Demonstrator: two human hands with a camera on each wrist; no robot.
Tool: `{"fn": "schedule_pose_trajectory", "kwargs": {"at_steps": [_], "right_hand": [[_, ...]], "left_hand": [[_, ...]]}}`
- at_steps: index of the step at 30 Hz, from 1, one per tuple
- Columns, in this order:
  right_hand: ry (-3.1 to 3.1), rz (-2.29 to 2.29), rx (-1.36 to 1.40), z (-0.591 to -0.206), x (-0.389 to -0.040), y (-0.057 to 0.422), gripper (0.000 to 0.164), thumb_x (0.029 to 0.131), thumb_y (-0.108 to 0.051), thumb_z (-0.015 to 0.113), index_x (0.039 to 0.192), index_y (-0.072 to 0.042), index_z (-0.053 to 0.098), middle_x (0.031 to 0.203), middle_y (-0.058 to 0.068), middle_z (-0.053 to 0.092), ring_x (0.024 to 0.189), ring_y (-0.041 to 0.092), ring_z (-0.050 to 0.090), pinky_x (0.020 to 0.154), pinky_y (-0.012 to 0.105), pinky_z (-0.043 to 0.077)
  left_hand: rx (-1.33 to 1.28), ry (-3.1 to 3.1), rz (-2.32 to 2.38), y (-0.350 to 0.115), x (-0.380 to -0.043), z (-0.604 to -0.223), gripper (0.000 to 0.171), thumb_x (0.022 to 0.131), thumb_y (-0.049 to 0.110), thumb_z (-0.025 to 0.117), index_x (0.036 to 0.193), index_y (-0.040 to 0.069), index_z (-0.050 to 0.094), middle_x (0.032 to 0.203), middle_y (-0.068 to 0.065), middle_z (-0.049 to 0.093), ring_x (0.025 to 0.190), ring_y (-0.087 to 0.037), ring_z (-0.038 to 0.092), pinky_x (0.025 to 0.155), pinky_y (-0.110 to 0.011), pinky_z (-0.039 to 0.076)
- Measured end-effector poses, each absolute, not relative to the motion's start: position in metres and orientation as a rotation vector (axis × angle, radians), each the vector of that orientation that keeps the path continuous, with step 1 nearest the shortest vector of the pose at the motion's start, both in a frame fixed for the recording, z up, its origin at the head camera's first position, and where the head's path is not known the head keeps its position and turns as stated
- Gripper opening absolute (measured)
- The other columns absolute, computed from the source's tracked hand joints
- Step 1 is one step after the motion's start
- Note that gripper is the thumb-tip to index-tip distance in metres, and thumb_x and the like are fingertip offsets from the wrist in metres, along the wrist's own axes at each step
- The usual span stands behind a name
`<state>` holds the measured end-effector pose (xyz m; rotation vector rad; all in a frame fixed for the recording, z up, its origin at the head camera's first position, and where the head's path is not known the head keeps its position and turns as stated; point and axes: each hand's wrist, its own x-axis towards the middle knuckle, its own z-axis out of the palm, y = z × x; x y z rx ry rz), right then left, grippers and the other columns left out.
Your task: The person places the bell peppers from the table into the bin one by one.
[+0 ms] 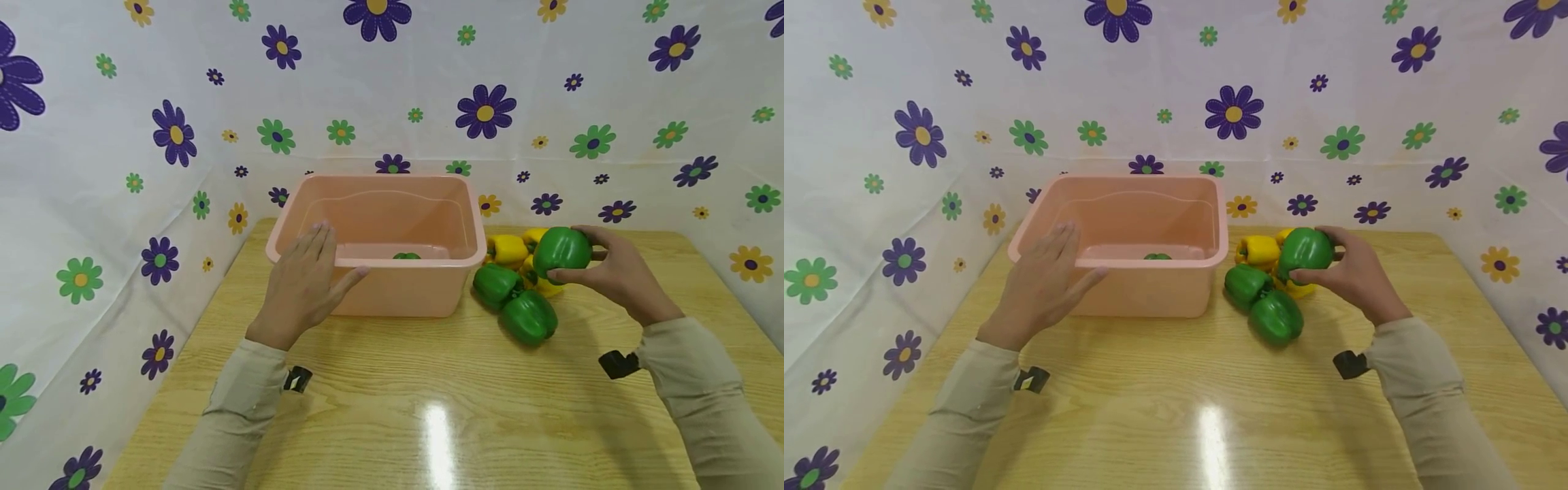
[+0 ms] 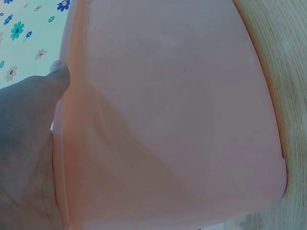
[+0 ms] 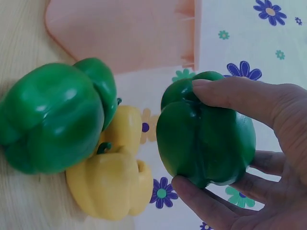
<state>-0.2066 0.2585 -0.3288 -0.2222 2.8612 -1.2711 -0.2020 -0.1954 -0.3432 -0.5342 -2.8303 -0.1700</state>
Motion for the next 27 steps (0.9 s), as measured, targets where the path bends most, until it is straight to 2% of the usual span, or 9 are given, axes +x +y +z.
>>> {"fn": "schedule_pose_trajectory", "kwargs": {"at_steps": [8,15,19,25,27], "right_hand": [[2.884,-1.316,-0.212,-0.320,-0.210,0.250,0.091,0.085,-0.033,0.085,0.155,-0.003,0.036,0.148,0.026,0.045,0.124,0.049,0.050,0.086,0.045,0.056],[2.880,-1.396,-0.181,-0.312,-0.216,0.242,0.086,0.086,-0.033,0.084,0.155,-0.008,0.039,0.146,0.019,0.048,0.124,0.042,0.049,0.080,0.026,0.051],[2.890,-1.426,-0.180,-0.307,-0.218,0.237,0.088,0.085,-0.034,0.084,0.156,-0.010,0.038,0.145,0.018,0.049,0.124,0.040,0.050,0.078,0.023,0.051],[2.879,-1.480,-0.162,-0.301,-0.221,0.228,0.091,0.086,-0.037,0.083,0.158,-0.011,0.034,0.148,0.017,0.047,0.125,0.041,0.051,0.085,0.034,0.051],[2.872,-1.512,-0.152,-0.301,-0.222,0.225,0.091,0.086,-0.038,0.083,0.158,-0.011,0.034,0.147,0.016,0.047,0.125,0.039,0.050,0.086,0.033,0.051]], "left_hand": [[-0.528,-2.839,-0.169,-0.196,-0.203,-0.343,0.092,0.103,0.063,0.041,0.155,-0.010,0.026,0.162,-0.027,0.025,0.152,-0.038,0.021,0.124,-0.049,0.019],[-0.521,-2.868,-0.165,-0.194,-0.203,-0.341,0.092,0.103,0.063,0.040,0.156,-0.010,0.023,0.163,-0.026,0.022,0.152,-0.037,0.019,0.124,-0.049,0.017],[-0.520,-2.860,-0.162,-0.194,-0.202,-0.342,0.092,0.103,0.063,0.040,0.156,-0.010,0.024,0.163,-0.026,0.023,0.152,-0.038,0.020,0.124,-0.050,0.018],[-0.517,-2.851,-0.157,-0.195,-0.202,-0.342,0.092,0.103,0.063,0.041,0.155,-0.010,0.024,0.162,-0.027,0.024,0.152,-0.038,0.021,0.124,-0.050,0.019],[-0.517,-2.848,-0.157,-0.195,-0.202,-0.342,0.092,0.102,0.063,0.041,0.155,-0.010,0.024,0.162,-0.027,0.025,0.152,-0.038,0.021,0.124,-0.050,0.019]]}}
